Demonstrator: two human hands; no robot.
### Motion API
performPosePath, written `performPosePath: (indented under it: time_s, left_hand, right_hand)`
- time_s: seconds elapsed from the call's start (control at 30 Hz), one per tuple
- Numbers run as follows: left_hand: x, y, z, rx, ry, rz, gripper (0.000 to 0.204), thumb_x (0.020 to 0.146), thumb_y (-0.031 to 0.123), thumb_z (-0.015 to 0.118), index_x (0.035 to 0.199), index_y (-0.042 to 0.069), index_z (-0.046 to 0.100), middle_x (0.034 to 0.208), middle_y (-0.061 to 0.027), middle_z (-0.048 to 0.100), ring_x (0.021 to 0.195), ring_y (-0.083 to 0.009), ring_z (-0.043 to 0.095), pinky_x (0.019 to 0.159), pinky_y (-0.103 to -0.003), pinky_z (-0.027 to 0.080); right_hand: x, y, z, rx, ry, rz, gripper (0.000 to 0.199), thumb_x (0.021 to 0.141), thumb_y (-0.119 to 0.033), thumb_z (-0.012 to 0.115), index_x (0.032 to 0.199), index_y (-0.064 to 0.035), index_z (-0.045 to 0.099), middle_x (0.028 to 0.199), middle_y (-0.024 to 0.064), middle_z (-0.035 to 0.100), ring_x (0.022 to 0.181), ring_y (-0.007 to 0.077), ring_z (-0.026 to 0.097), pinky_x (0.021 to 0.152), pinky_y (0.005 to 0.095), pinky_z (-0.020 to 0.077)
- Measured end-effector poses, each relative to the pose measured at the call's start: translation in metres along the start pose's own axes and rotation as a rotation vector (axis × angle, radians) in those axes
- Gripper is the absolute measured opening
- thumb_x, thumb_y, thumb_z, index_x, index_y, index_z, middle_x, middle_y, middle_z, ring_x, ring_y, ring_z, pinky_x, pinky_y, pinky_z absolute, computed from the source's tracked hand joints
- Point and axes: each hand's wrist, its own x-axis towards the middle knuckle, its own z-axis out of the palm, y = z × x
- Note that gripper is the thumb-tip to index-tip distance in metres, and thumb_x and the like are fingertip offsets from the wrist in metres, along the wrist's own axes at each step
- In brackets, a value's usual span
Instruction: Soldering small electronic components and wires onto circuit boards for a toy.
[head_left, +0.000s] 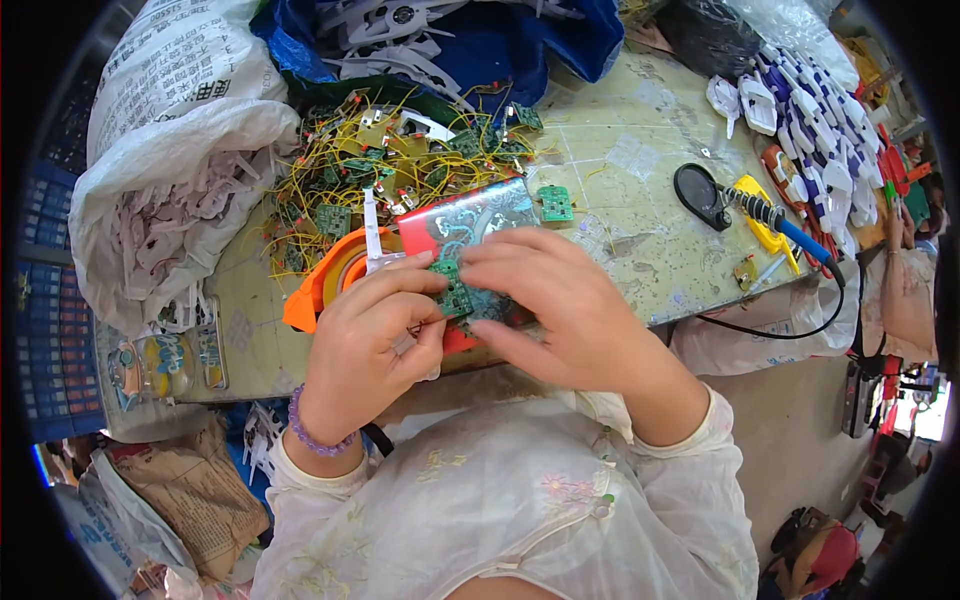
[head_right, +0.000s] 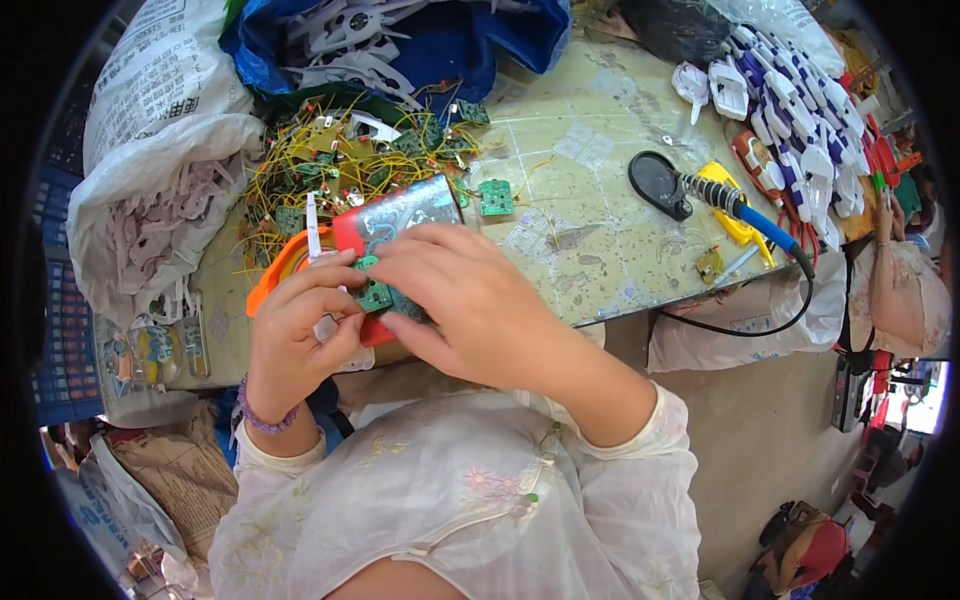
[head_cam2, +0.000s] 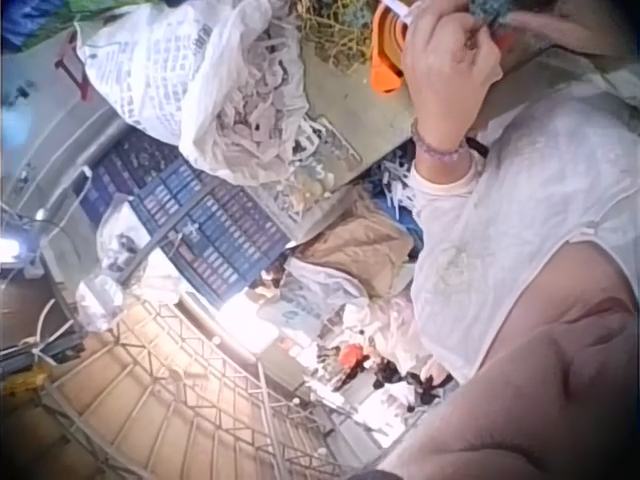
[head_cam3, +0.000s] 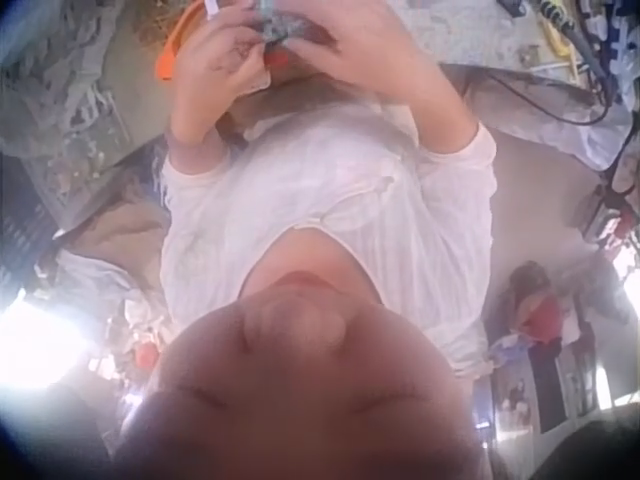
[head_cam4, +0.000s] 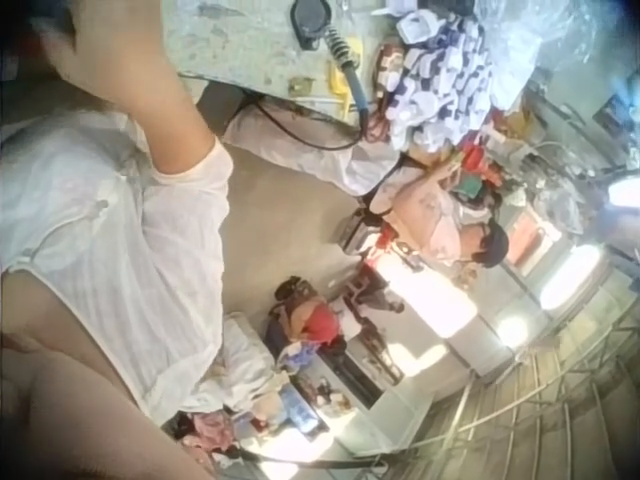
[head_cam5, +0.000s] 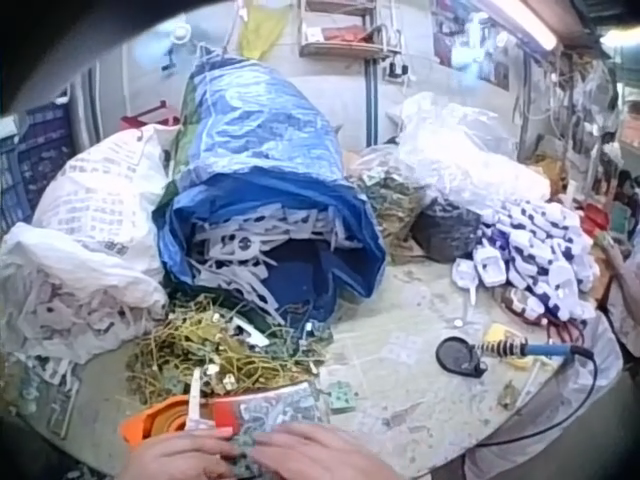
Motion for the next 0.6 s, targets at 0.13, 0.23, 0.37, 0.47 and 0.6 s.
performPosePath:
  time_s: [0.13, 0.23, 0.37, 0.47, 0.6]
  left_hand:
    - [-0.006, -0.006, -0.002, -0.032, 0.023, 0.006, 0.011, 0.069, 0.0, 0.067, 0.078, 0.002, 0.061, 0.099, -0.0109, 0.066, 0.105, -0.0317, 0.062, 0.085, -0.039, 0.051]
    - [-0.01, -0.004, 0.001, -0.046, 0.068, -0.013, 0.01, 0.069, 0.001, 0.067, 0.077, 0.002, 0.061, 0.101, -0.011, 0.066, 0.106, -0.032, 0.061, 0.086, -0.04, 0.051]
    - [-0.01, 0.0, 0.004, -0.042, 0.09, -0.05, 0.009, 0.069, 0.001, 0.067, 0.076, 0.001, 0.062, 0.103, -0.0114, 0.065, 0.104, -0.0311, 0.062, 0.083, -0.038, 0.052]
    - [-0.01, 0.003, 0.003, -0.083, 0.054, -0.114, 0.008, 0.07, 0.001, 0.068, 0.076, 0.001, 0.062, 0.103, -0.012, 0.065, 0.1, -0.0294, 0.064, 0.077, -0.036, 0.053]
    - [-0.009, 0.0, 0.003, -0.08, 0.054, -0.098, 0.008, 0.07, 0.001, 0.067, 0.076, 0.0, 0.062, 0.103, -0.0122, 0.065, 0.097, -0.0282, 0.065, 0.073, -0.035, 0.054]
  right_hand:
    - [0.01, 0.002, 0.01, -0.052, -0.176, 0.012, 0.047, 0.073, -0.016, 0.072, 0.115, -0.0047, 0.054, 0.109, 0.0132, 0.059, 0.107, 0.0315, 0.053, 0.094, 0.0446, 0.0395]
    - [0.011, -0.001, 0.013, -0.045, -0.176, 0.033, 0.053, 0.071, -0.015, 0.073, 0.119, -0.0042, 0.051, 0.109, 0.0138, 0.058, 0.106, 0.0322, 0.052, 0.094, 0.0457, 0.0386]
    - [0.008, -0.009, 0.017, -0.066, -0.067, 0.086, 0.055, 0.064, -0.01, 0.079, 0.113, -0.004, 0.055, 0.109, 0.0134, 0.06, 0.103, 0.0337, 0.054, 0.09, 0.0426, 0.043]
    - [0.004, -0.009, 0.016, -0.088, -0.052, 0.113, 0.055, 0.064, -0.011, 0.08, 0.114, -0.0038, 0.055, 0.108, 0.0136, 0.059, 0.103, 0.0332, 0.054, 0.09, 0.0412, 0.0436]
    - [-0.008, -0.007, 0.006, -0.017, 0.113, 0.148, 0.042, 0.074, -0.008, 0.072, 0.113, -0.0031, 0.056, 0.103, 0.0135, 0.06, 0.097, 0.0305, 0.056, 0.087, 0.0409, 0.0447]
